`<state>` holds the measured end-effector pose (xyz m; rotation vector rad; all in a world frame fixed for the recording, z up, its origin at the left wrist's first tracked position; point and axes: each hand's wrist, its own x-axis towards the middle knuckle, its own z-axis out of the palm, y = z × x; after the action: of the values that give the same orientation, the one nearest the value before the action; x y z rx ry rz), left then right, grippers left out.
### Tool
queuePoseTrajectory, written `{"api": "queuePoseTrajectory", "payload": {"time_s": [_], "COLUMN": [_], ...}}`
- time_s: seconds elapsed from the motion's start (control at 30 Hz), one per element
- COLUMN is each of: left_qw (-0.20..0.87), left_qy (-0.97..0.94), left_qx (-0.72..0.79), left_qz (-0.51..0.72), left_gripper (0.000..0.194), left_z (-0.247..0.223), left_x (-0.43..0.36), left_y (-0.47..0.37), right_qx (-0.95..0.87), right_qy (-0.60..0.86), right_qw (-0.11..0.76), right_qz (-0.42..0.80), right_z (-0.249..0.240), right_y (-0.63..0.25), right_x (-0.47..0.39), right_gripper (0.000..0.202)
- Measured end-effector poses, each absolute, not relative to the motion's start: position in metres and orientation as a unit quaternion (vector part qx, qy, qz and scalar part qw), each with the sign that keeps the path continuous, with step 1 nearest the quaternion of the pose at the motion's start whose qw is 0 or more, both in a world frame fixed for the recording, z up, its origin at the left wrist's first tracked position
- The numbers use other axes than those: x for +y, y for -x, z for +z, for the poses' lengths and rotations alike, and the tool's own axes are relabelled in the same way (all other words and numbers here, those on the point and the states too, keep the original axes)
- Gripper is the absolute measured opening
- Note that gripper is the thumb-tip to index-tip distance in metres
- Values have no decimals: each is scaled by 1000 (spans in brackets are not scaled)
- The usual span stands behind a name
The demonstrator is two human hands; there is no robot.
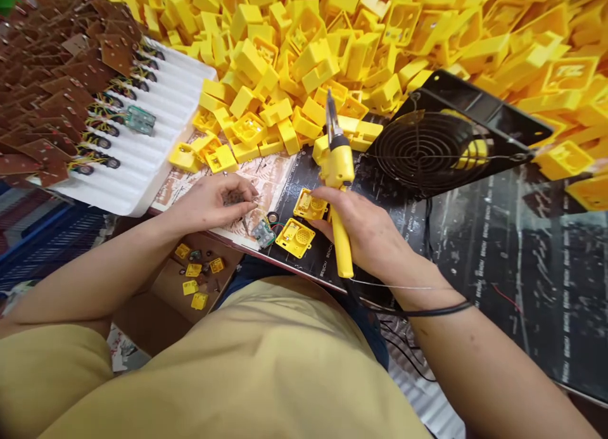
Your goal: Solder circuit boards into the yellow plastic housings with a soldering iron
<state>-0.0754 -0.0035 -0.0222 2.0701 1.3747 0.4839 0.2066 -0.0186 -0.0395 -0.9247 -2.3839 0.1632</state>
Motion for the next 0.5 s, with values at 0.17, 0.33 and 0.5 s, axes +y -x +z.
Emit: {"api": "queuePoseTrajectory", "payload": {"time_s": [0.17,0.33,0.5], "left_qw": [335,336,268], "left_qy": [-761,-787,-842], "left_qx": [501,472,449], "left_qz": [239,213,135], "left_gripper": [16,12,7], "left_z": [-21,-17,-11], "left_x": [0,8,8], "left_y": [66,48,28], "right_qx": [-888,-819,-830], "right_qy": [355,416,411], "right_qw": [280,388,367], "right_qz": [77,71,86], "right_z": [-34,-17,6], "right_y": [-204,-214,-259], "right_x": [-31,-63,-97], "right_gripper": [40,40,31]}}
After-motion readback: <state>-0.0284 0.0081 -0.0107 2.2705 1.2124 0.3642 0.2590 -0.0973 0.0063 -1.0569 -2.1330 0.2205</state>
